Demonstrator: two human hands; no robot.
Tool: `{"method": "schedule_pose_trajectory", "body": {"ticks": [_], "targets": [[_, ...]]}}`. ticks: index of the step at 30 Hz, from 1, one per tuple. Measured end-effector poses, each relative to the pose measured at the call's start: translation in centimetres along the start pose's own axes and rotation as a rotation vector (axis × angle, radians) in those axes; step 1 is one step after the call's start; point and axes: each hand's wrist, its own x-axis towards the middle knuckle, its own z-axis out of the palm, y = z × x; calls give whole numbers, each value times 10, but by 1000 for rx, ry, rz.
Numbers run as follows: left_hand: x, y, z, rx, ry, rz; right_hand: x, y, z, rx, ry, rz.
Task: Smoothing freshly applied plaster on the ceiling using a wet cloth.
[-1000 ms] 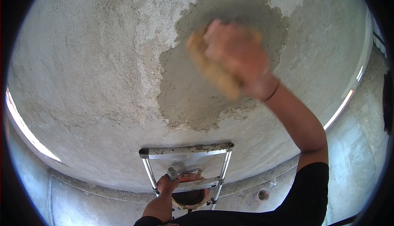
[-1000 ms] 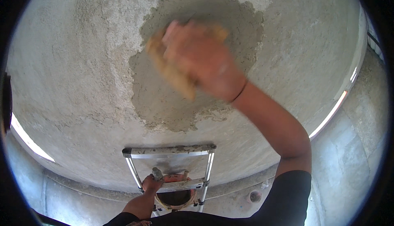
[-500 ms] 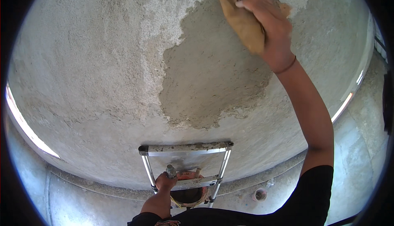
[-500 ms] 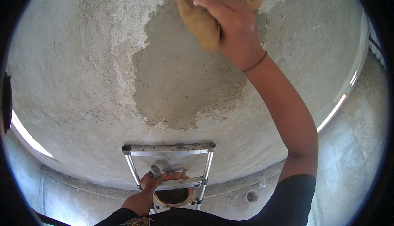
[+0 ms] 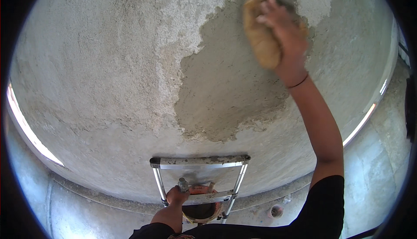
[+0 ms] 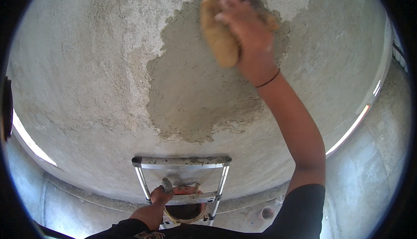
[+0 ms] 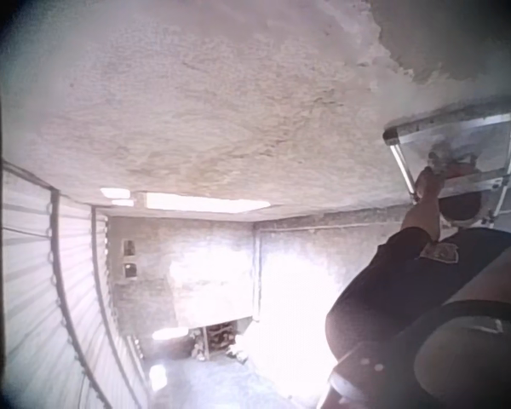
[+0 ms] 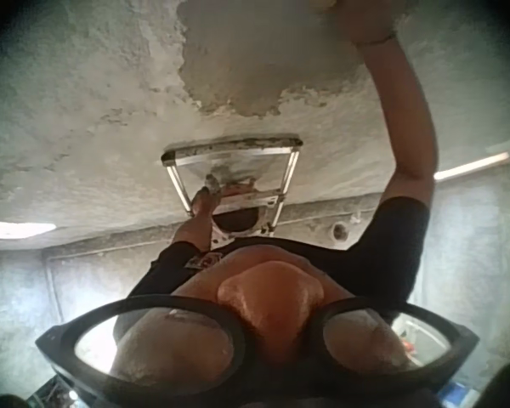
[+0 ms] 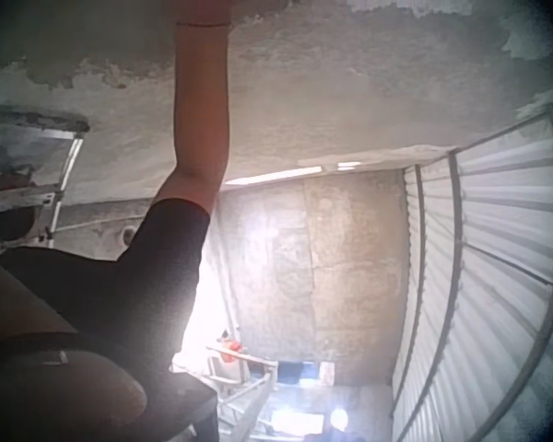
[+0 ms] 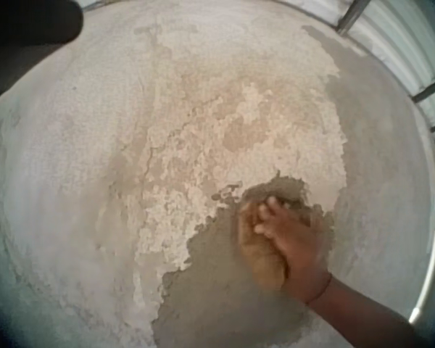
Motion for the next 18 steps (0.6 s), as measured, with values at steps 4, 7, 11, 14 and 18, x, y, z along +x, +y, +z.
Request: {"method": "schedule_pose_trajectory", "body": {"ticks": [4, 7, 11, 14, 18], "targets": [[-5, -9, -3, -4, -11, -32, -43, -76, 40, 278, -407, -150], [-4, -6, 0, -35, -19, -7, -55, -84, 32, 341, -364, -202], [-5, -1, -2, 0, -41, -35, -3, -24, -3, 26, -206, 10], [1, -10, 1, 11, -38, -30, -9, -25, 15, 39, -25, 12], [-3, -5, -1, -39, -8, -21, -57, -86, 30, 218, -365, -81]]}}
